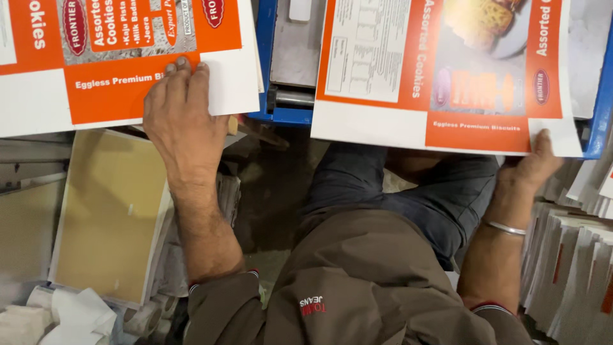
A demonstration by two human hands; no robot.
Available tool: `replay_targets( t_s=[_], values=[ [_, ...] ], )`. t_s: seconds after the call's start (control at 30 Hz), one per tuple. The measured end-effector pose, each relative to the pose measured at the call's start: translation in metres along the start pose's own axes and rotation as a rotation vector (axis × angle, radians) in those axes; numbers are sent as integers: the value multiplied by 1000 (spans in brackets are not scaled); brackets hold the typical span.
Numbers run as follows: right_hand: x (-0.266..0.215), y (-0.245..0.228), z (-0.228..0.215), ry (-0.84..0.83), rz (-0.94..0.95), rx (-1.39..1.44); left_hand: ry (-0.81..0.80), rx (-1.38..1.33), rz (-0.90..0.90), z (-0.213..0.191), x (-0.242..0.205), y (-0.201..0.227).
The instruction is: The person is assembling flat-packed cardboard boxes for cookies. They feed the printed cardboard sheets into a blue folding machine, which creases and folds the material. The person then removes the formed boxes and stacks them.
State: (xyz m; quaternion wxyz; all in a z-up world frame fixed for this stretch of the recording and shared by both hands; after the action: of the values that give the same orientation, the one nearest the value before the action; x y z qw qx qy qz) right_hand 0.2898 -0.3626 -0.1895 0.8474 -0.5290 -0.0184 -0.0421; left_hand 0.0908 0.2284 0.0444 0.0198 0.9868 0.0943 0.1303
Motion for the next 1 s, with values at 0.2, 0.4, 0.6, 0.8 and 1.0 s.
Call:
replay_targets(
  t_s=[0.2, 0.4, 0.6, 0.8, 1.0],
  values=[
    [-53, 70, 50, -107, 470, -65, -42, 39, 23, -3, 1, 4],
    [-117, 122, 95, -361, 759, -277, -141, 10, 41, -6, 4, 4],
    [-93, 158, 139, -465, 710, -522, -166, 30, 23, -5, 6, 4],
    [-72, 124, 246, -886, 22, -1283, -149, -12, 3, -8, 6, 4],
    [-79, 149, 234, -1254, 123, -1966, -152, -32, -8, -11, 6, 5]
  ],
)
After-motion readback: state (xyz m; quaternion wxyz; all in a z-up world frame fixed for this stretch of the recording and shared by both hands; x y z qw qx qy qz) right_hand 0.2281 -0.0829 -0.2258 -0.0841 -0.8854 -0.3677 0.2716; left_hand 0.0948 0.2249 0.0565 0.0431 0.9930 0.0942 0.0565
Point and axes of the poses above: each hand's wrist, its own x-axis towards the middle knuckle, its own z-axis out of the palm, y = z × x, the point moved 9 cm from there along x, towards the middle knuckle, and after that the axes turned 15 degrees about -y, right-handed, at the moved point
